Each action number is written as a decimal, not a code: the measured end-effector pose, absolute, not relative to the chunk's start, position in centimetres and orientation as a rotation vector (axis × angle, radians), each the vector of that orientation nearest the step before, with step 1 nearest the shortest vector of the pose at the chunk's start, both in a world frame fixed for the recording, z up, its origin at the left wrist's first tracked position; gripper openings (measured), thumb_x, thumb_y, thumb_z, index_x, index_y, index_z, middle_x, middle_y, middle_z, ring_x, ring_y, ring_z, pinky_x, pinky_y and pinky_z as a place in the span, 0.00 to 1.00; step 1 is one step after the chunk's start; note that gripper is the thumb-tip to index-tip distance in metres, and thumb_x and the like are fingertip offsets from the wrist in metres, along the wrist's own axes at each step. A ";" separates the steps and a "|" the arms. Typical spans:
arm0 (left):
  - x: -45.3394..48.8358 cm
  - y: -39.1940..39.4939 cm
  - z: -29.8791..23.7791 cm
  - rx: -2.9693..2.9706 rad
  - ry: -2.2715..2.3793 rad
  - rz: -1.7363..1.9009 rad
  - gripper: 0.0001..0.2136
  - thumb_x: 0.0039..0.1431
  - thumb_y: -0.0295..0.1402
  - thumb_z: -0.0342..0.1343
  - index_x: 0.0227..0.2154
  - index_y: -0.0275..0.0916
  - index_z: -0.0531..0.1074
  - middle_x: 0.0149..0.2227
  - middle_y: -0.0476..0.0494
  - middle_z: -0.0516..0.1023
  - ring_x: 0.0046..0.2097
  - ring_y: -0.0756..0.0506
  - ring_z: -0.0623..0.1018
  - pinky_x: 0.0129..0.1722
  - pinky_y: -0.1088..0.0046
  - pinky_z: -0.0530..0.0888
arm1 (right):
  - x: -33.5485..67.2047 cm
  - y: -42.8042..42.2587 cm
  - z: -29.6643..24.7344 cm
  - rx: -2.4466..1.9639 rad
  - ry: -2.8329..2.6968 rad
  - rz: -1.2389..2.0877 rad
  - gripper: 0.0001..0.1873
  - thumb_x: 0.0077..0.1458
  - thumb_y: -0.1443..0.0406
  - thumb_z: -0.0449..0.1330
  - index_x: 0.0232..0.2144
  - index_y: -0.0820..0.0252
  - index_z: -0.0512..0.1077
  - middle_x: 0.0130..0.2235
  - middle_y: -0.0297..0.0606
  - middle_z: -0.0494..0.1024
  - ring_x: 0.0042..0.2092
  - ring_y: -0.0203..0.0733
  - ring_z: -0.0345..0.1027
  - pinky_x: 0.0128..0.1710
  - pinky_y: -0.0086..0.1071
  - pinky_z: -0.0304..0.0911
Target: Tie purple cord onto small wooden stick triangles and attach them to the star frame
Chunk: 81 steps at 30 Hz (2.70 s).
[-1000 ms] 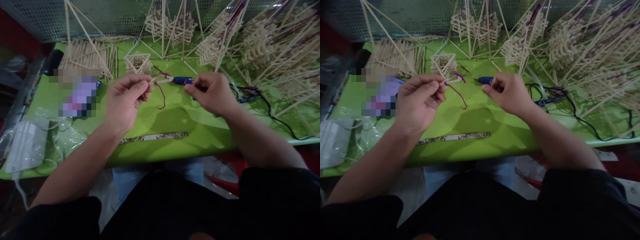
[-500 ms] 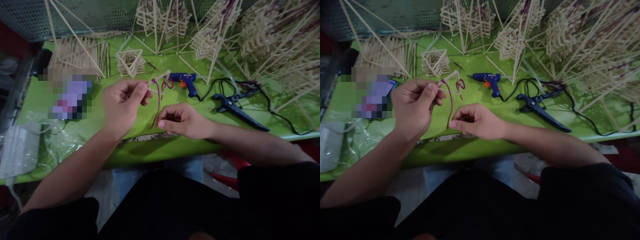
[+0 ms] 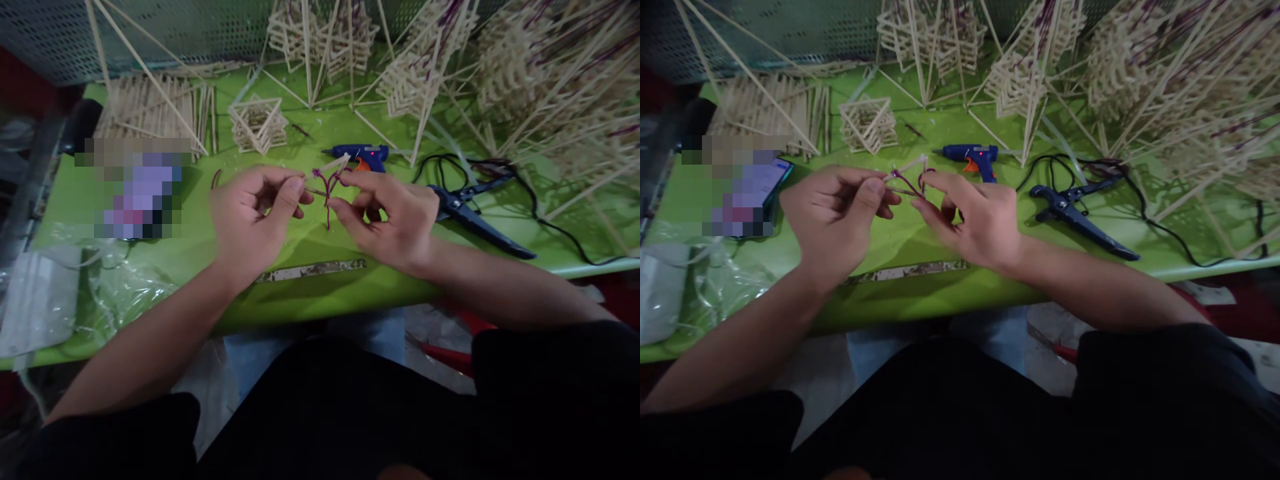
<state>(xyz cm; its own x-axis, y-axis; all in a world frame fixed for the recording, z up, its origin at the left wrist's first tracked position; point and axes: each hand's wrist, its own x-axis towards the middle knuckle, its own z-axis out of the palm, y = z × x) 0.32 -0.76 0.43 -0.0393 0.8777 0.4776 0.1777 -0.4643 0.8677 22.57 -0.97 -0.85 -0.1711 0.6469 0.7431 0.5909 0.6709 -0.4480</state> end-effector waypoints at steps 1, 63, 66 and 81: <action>0.3 -0.9 0.4 1.678 1.122 1.546 0.15 0.75 0.52 0.73 0.42 0.46 0.88 0.35 0.47 0.89 0.33 0.47 0.88 0.34 0.69 0.86 | 22.5 -0.9 -0.7 -1.003 -1.849 0.063 0.12 0.73 0.54 0.70 0.53 0.49 0.86 0.28 0.31 0.84 0.28 0.40 0.74 0.33 0.38 0.70; -1.3 0.0 -0.4 2.524 1.030 1.036 0.08 0.80 0.34 0.63 0.49 0.44 0.88 0.44 0.45 0.93 0.44 0.43 0.92 0.49 0.68 0.85 | 28.9 4.9 2.1 -0.626 -2.094 -0.220 0.09 0.74 0.61 0.68 0.53 0.47 0.87 0.48 0.39 0.91 0.47 0.47 0.87 0.48 0.40 0.81; -1.3 0.0 -0.3 2.518 0.992 1.011 0.07 0.80 0.33 0.63 0.49 0.43 0.88 0.45 0.45 0.93 0.45 0.43 0.92 0.49 0.68 0.85 | 28.0 3.8 2.0 -0.615 -2.013 -0.147 0.07 0.76 0.61 0.68 0.50 0.46 0.88 0.46 0.36 0.92 0.45 0.44 0.88 0.46 0.38 0.81; -1.2 0.0 -0.2 2.485 0.956 1.022 0.07 0.79 0.33 0.63 0.46 0.44 0.87 0.44 0.45 0.93 0.45 0.43 0.92 0.49 0.68 0.85 | 26.9 2.3 2.0 -0.746 -2.137 0.287 0.07 0.75 0.60 0.68 0.45 0.47 0.88 0.43 0.36 0.91 0.46 0.47 0.88 0.50 0.42 0.85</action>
